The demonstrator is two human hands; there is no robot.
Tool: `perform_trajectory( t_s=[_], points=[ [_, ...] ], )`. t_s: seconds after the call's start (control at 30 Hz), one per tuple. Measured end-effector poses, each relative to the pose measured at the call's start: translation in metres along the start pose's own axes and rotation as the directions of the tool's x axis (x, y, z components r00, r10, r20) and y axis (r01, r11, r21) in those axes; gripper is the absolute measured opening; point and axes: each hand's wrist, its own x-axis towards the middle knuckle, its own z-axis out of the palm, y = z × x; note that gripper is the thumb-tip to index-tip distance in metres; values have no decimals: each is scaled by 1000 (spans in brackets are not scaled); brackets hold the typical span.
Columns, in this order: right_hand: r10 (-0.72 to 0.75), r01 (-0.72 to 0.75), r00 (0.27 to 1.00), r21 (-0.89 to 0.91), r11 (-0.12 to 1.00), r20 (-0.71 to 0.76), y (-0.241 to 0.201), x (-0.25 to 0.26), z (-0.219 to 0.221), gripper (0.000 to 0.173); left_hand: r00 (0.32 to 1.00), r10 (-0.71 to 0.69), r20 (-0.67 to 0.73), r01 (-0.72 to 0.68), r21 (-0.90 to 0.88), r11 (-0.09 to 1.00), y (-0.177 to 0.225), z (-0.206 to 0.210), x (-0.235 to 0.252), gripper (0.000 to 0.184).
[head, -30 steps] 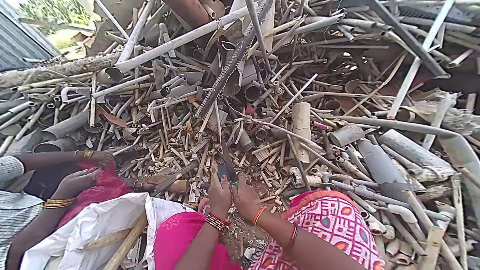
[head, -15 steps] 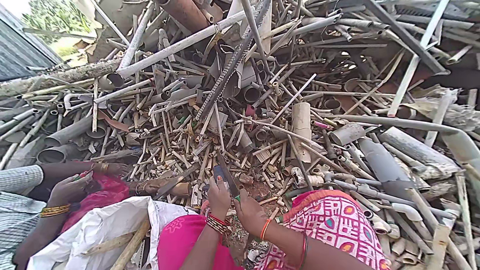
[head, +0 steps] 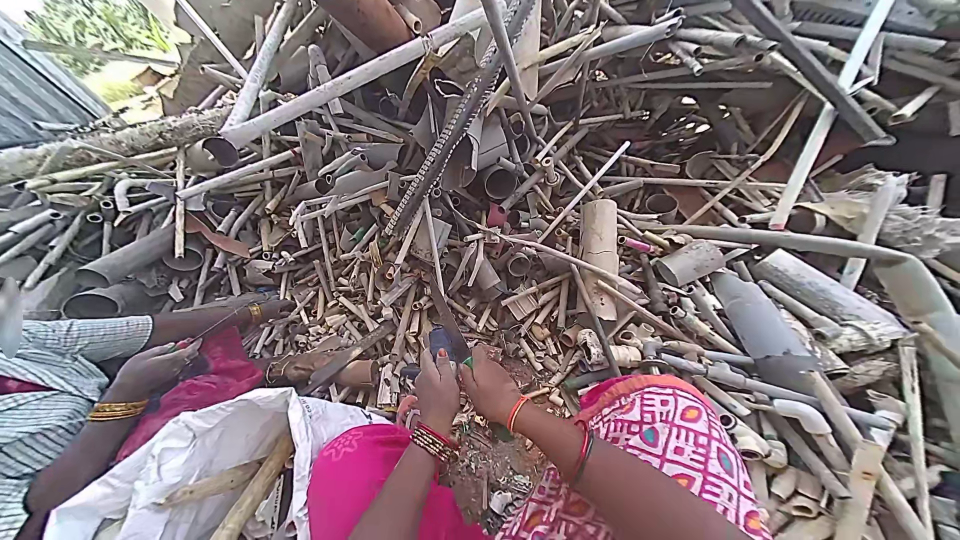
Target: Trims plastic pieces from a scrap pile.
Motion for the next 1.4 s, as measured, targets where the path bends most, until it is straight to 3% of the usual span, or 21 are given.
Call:
perform_trajectory(
  t_s=[0.13, 0.33, 0.5, 0.63, 0.73, 0.83, 1.0, 1.13, 1.23, 1.33, 1.4],
  points=[
    [31, -31, 999, -19, 999, 30, 5, -23, 27, 45, 998, -15, -65, 11, -72, 997, 0, -7, 3, 45],
    [17, -17, 1000, 4, 1000, -18, -1, 1, 1, 44, 999, 16, -28, -14, 46, 999, -1, 4, -5, 48],
    [22, -21, 999, -22, 1000, 27, 7, -20, 24, 45, 996, -5, -93, 1, -39, 999, 3, -2, 2, 46],
    [-10, 13, 999, 53, 999, -41, 6, 3, -5, 45, 997, 72, -4, -72, 30, 997, -1, 7, -8, 48],
    [35, -33, 998, 45, 998, -53, 10, -7, 4, 48, 998, 37, 44, -38, 18, 999, -1, 7, -7, 46],
    [44, -44, 999, -10, 999, 23, 14, -22, 19, 46, 1000, -27, 13, 28, -98, 995, 1, 2, 1, 46],
    [22, -22, 1000, 23, 999, -13, 7, 4, -6, 45, 999, 38, 29, -38, 2, 999, -1, 9, -5, 48],
    [53, -53, 998, -6, 999, 23, 11, -19, 22, 45, 999, -29, 12, 30, -44, 999, 0, 0, 3, 48],
    [60, -60, 998, -31, 998, 12, 9, -16, 12, 47, 999, 40, 26, -40, 2, 999, -1, -1, 0, 47],
    [21, -23, 999, 93, 995, 25, 12, 11, -30, 42, 986, 109, 129, -122, 93, 988, -7, 7, -6, 47],
    [-65, 39, 995, 329, 944, 70, 24, 18, -50, 35, 981, 144, 128, -151, 48, 987, -6, 7, -3, 47]
  ],
)
